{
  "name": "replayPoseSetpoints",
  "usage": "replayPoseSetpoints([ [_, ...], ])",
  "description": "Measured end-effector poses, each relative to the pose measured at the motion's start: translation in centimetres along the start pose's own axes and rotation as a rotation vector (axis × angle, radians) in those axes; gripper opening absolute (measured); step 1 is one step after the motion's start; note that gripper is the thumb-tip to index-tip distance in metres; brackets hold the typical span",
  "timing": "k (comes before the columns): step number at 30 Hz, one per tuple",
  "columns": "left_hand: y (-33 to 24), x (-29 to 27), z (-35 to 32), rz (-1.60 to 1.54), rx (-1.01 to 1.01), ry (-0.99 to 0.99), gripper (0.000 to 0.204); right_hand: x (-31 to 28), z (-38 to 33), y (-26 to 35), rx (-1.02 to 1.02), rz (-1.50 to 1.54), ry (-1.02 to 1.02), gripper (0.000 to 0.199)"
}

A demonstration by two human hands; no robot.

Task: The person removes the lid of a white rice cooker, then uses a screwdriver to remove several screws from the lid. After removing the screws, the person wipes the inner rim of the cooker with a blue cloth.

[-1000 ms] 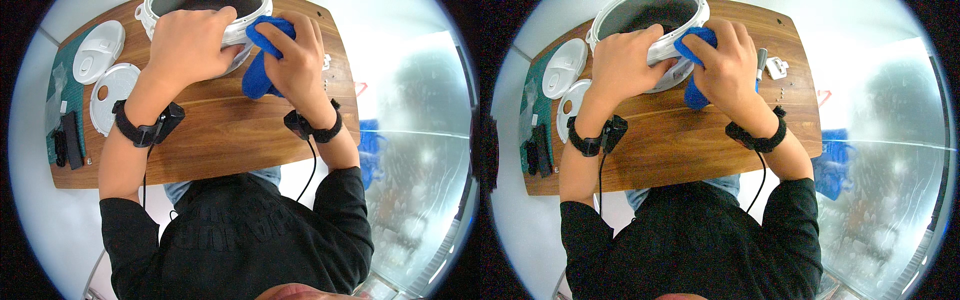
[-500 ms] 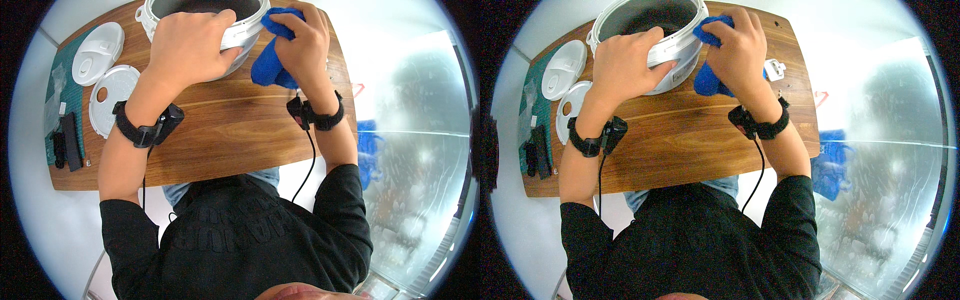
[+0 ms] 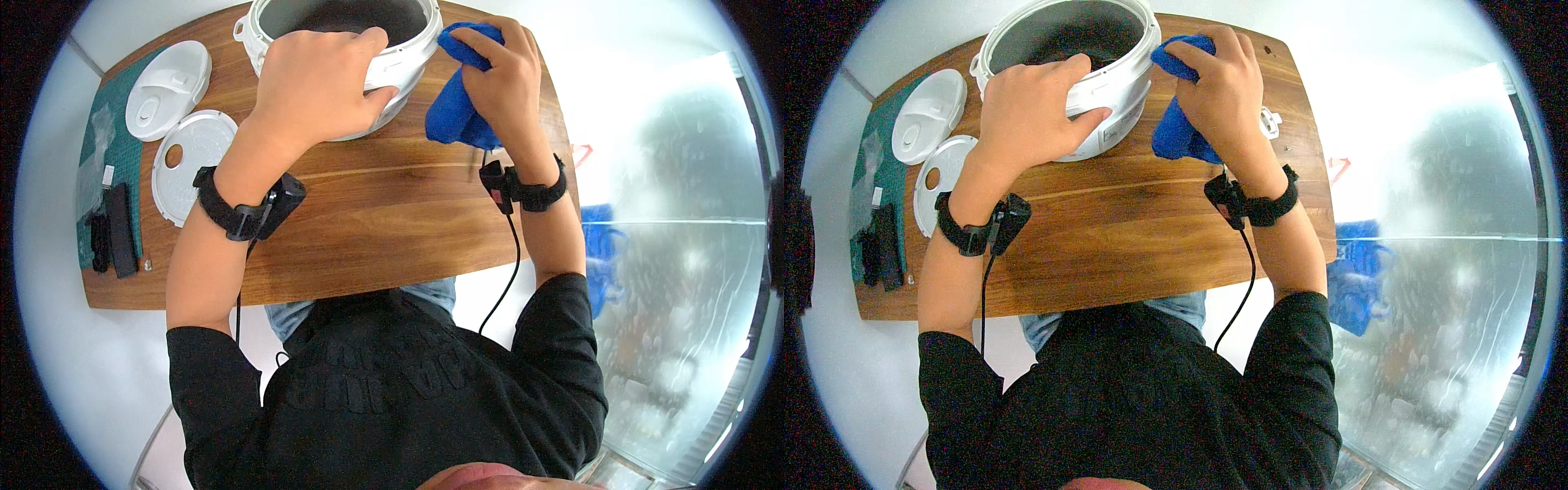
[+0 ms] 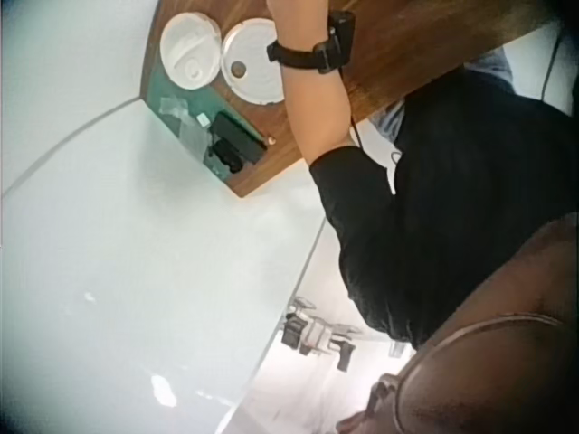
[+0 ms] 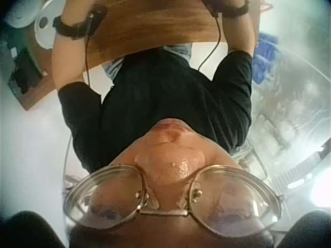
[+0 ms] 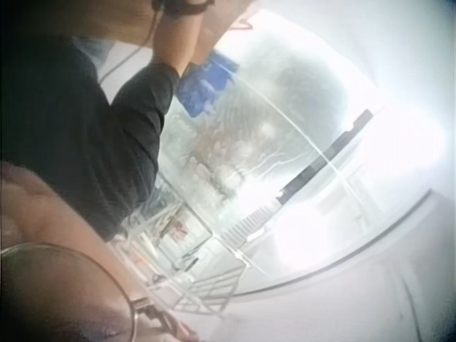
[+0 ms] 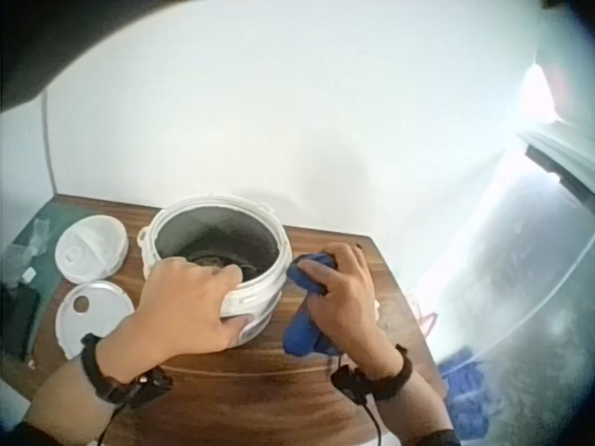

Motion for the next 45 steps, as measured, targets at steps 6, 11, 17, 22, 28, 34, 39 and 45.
replayPoseSetpoints([
  [6,0.0,0.2,0.0,0.007,-0.019,0.019,0.037,0.1,0.7,0.0,-0.049,0.015,-0.008,0.035],
  [11,0.0,0.1,0.0,0.005,-0.019,0.007,0.037,0.8,1.0,-0.6,-0.031,0.095,-0.002,0.036],
  [17,0.0,0.1,0.1,0.013,-0.025,0.009,0.036,0.3,0.1,0.9,0.015,0.245,0.061,0.036],
  [22,0.0,0.1,-0.1,0.020,-0.020,0.010,0.036,-0.1,0.5,1.3,-0.026,0.263,0.035,0.034],
  [28,0.1,0.3,-0.1,0.023,-0.009,0.012,0.037,0.6,1.0,0.5,-0.038,0.229,0.018,0.036],
  [34,0.1,0.2,-0.2,0.014,0.006,0.007,0.037,0.6,1.1,-1.2,-0.016,0.085,0.048,0.037],
  [39,0.3,0.1,-0.4,0.004,0.001,-0.016,0.037,0.3,1.8,-0.9,-0.033,0.139,0.019,0.036],
  [45,-0.3,-0.6,-0.4,0.075,0.008,0.004,0.038,0.3,1.2,0.6,-0.089,0.100,-0.006,0.037],
])
Point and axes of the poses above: each hand's wrist, its own z-axis towards the middle knuckle, its own x-axis out of the palm, y = z × x, the point moved 7 cm from there along z, towards the middle knuckle, and after that the axes turned 14 degrees about y, right-handed, at the moved point
